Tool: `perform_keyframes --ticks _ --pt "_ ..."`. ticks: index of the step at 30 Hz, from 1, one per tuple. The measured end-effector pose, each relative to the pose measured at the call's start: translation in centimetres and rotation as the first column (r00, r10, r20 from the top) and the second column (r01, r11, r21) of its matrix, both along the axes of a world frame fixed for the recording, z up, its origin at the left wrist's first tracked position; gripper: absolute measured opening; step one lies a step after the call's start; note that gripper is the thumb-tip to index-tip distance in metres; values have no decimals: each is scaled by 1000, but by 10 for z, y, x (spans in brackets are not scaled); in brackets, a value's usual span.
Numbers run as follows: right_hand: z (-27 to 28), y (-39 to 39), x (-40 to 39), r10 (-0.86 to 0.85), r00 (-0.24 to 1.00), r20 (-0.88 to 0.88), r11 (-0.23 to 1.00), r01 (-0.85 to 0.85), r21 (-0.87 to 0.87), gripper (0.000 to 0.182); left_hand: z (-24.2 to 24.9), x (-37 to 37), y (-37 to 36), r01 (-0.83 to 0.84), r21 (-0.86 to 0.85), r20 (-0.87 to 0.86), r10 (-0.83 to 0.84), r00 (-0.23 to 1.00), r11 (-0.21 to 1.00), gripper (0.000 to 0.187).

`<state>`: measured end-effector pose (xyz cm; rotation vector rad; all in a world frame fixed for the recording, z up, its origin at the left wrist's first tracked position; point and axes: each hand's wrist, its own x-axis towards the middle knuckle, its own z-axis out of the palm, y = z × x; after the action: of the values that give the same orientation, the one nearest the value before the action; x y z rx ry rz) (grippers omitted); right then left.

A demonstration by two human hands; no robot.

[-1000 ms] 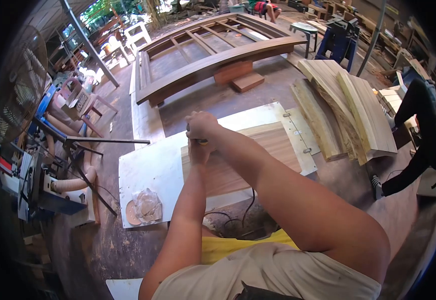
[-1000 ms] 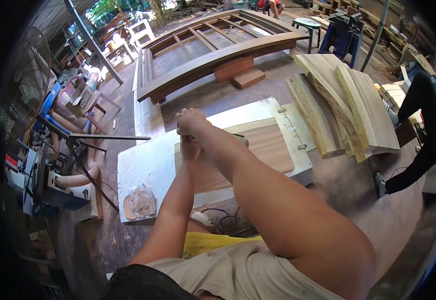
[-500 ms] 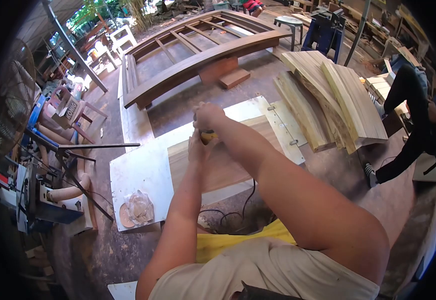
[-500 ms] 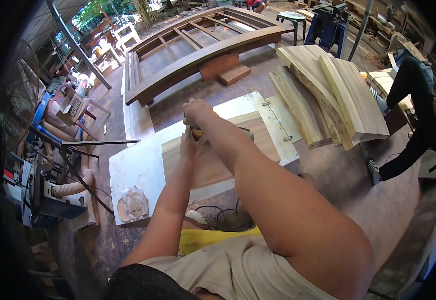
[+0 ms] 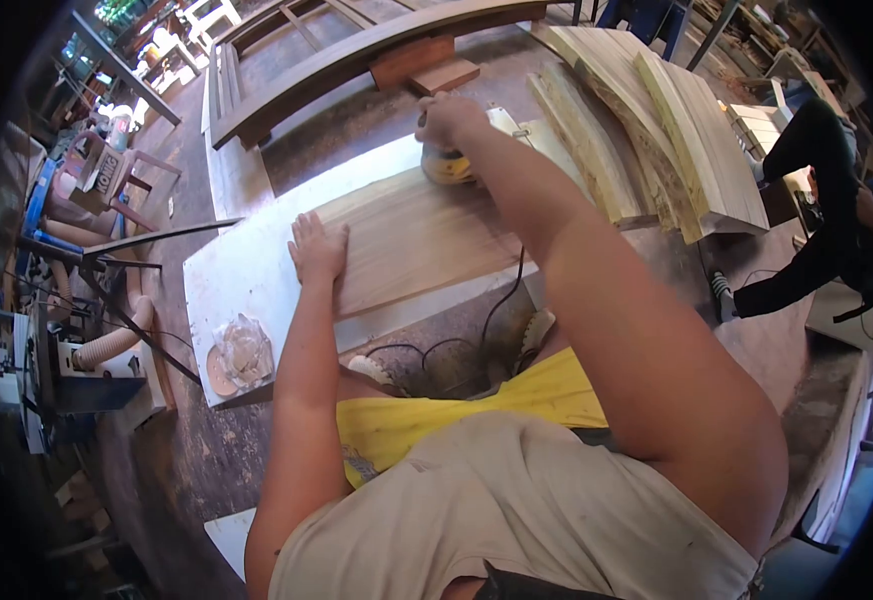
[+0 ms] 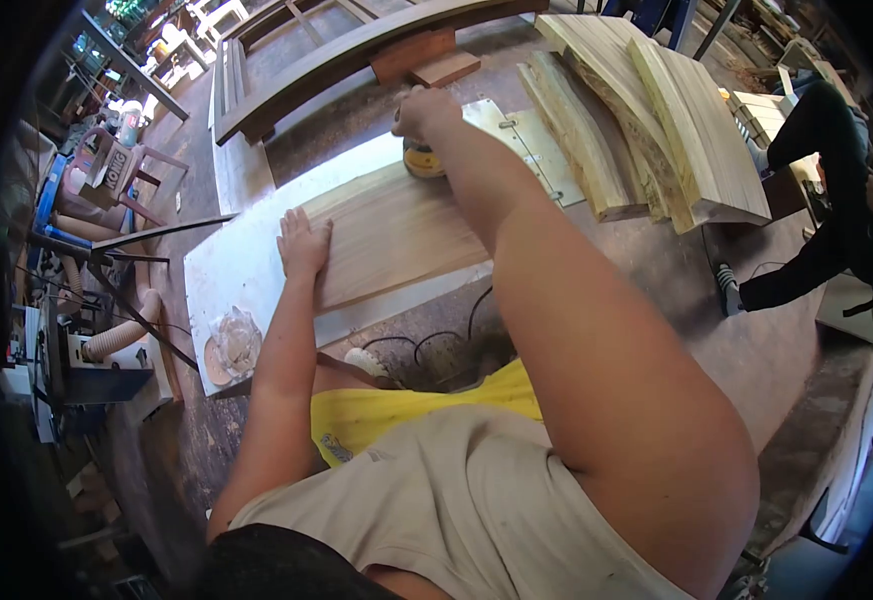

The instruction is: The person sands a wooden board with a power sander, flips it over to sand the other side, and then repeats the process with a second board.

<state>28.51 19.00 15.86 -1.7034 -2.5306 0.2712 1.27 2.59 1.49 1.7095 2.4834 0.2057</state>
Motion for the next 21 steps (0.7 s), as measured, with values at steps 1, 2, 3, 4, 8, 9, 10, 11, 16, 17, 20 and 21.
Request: perform_keyframes --ticks 1,2,3,4,8,9,10,11,16,17,20,21 --pt "3 -1 7 -8 1000 18 1000 8 -14 54 1 -2 -8 -43 12 34 43 999 999 88" --pt "7 0 12 -10 999 33 1000 11 -17 56 4 -5 -12 -92 33 66 90 994 995 87" --pt "3 7 17 -40 998 40 998 41 -44 58 -3 -10 -20 -93 76 81 87 993 993 86" --pt "-2 14 21 -25 999 33 999 26 -23 58 -5 -14 -25 -108 98 76 101 992 989 86" --pt "-4 18 41 -65 997 41 998 65 7 62 5 -5 -42 -160 82 138 148 979 984 86" --pt "-1 18 45 -77 995 71 997 78 -5 63 11 -3 -43 -173 68 179 159 971 983 85" --pt "0 18 50 -76 995 66 997 75 10 63 12 -3 -43 -175 84 178 158 971 981 85" --pt "-2 17 56 -78 997 26 996 77 43 57 14 -3 -42 -173 79 185 156 970 982 85" --pt "-3 26 72 -87 996 23 996 87 -7 51 11 -1 -46 -119 167 149 94 984 979 80" --pt "3 19 74 -112 992 64 991 116 -65 57 12 0 -46 -116 165 134 94 987 979 79" --pt "4 20 81 -149 985 86 984 156 -82 63 13 -1 -44 -120 153 137 99 986 981 78" --pt "1 22 84 -149 987 59 988 151 -33 63 15 1 -45 -112 148 141 91 986 983 78"
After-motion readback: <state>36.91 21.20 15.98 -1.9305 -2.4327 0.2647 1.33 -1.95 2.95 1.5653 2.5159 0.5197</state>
